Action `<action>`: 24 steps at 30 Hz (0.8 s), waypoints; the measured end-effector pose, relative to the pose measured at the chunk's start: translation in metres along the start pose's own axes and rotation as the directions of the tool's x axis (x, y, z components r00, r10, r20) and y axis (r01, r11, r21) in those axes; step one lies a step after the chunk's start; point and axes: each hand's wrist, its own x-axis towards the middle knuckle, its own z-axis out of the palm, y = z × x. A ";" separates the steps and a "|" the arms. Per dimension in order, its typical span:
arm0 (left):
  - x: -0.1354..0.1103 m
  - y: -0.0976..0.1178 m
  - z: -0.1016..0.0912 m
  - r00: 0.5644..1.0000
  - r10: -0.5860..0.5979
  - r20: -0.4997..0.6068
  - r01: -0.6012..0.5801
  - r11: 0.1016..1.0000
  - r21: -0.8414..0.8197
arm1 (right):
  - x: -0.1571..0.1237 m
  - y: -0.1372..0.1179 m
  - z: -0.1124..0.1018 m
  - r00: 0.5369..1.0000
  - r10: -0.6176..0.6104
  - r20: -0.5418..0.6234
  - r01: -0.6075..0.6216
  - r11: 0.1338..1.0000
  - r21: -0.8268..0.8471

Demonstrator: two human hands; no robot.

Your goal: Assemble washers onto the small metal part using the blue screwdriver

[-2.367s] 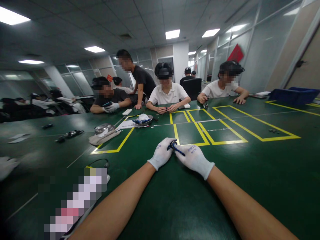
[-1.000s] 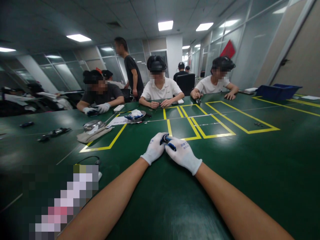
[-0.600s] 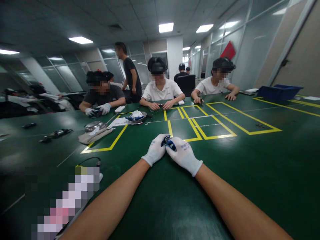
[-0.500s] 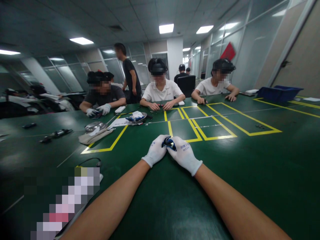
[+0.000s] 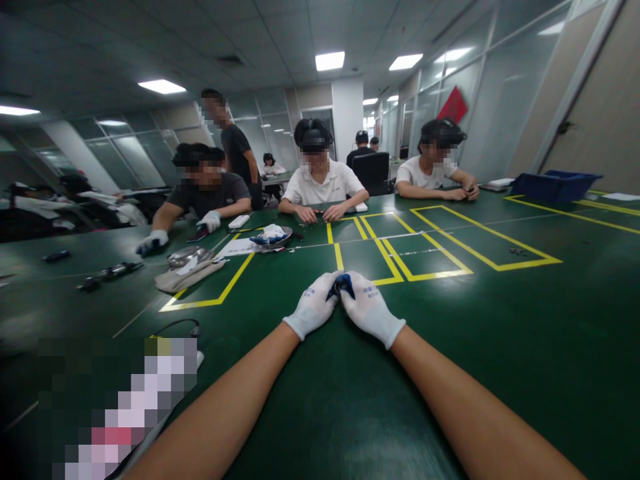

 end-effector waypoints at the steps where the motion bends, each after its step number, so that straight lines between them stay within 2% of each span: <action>1: -0.001 0.000 0.000 1.000 -0.003 -0.010 0.003 1.000 -0.012 | 0.000 0.000 0.001 1.000 -0.001 -0.020 0.001 1.000 -0.008; 7: 0.006 0.009 -0.008 0.994 -0.072 -0.079 0.068 0.996 -0.053 | 0.004 0.012 0.001 0.986 0.006 -0.166 -0.021 0.996 -0.088; 10: 0.023 0.009 -0.021 0.977 -0.145 -0.156 0.141 0.989 -0.041 | 0.007 0.029 -0.006 0.974 0.106 -0.198 -0.142 0.974 -0.178; 12: 0.036 0.000 -0.038 0.970 -0.170 -0.176 0.172 0.985 -0.004 | 0.008 0.041 -0.013 0.962 0.191 -0.196 -0.236 0.942 -0.237; 15: 0.048 -0.031 -0.077 0.967 -0.173 -0.188 0.195 0.975 0.109 | 0.008 0.054 -0.028 0.951 0.291 -0.103 -0.309 0.894 -0.324; 18: 0.036 -0.078 -0.129 0.959 -0.192 -0.210 0.244 0.935 0.258 | 0.006 0.056 -0.046 0.937 0.347 0.040 -0.301 0.860 -0.413; 20: 0.012 -0.114 -0.165 0.935 -0.276 -0.222 0.341 0.869 0.358 | 0.006 0.053 -0.056 0.912 0.393 0.118 -0.300 0.834 -0.463; 22: -0.023 -0.149 -0.198 0.889 -0.374 -0.265 0.456 0.779 0.430 | 0.006 0.049 -0.064 0.872 0.459 0.169 -0.324 0.801 -0.503; 24: -0.065 -0.180 -0.228 0.808 -0.488 -0.331 0.589 0.651 0.478 | 0.006 0.045 -0.068 0.835 0.510 0.206 -0.343 0.776 -0.530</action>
